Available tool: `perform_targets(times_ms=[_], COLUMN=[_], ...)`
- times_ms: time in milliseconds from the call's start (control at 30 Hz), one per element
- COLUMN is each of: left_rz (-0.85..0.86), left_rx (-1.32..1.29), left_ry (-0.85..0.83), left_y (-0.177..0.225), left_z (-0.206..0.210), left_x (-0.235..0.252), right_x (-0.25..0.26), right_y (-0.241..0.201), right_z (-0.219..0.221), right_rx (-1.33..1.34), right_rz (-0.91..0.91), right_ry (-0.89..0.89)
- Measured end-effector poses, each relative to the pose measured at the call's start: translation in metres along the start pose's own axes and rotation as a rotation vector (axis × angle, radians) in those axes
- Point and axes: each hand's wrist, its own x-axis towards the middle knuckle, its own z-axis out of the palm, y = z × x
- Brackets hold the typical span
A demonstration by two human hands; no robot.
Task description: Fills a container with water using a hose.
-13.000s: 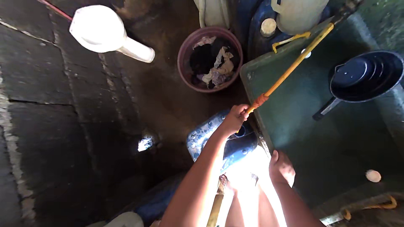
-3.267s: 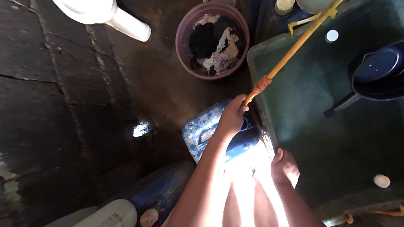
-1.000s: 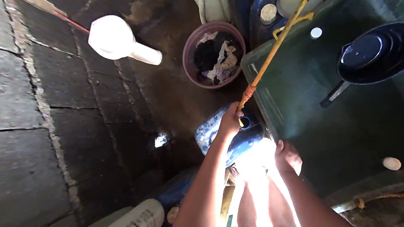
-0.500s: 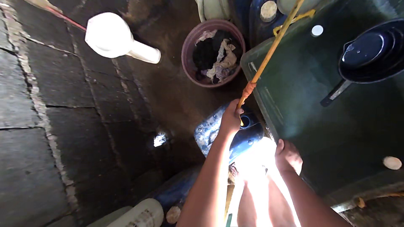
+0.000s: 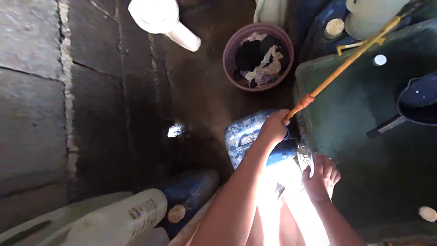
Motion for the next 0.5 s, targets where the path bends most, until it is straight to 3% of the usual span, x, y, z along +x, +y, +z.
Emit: perform_targets(times_ms=[100,200,267,333,400,500], left_rz=[0.012,0.046,0.068,0.054,0.065,0.066], left_rx=[0.036,0.056,0.069,0.095,0.100,0.037], left_ry=[-0.003,0.051,0.091,0.062,0.046,0.174], left_y=[0.001,-0.003,-0.008,-0.011,-0.017,-0.045], left_z=[-0.004,-0.006,-0.005,-0.008,-0.013,-0.014], left_x=[0.000,-0.003,-0.003,-0.004,-0.008,-0.017], right_x=[0.035,0.095,0.128,0.146,0.155,0.160], right_y=[-0.035,-0.075,-0.093,-0.107,-0.116,-0.102], right_z=[-0.010,-0.006,0.000,-0.001,-0.007,-0.001], right_rx=[0.212,0.408,0.399,0.221,0.054,0.167], right_rz=[-0.004,0.196,0.234,0.172,0.090,0.108], right_ry=[-0.169,-0.450,-0.643,-0.803,-0.880,-0.799])
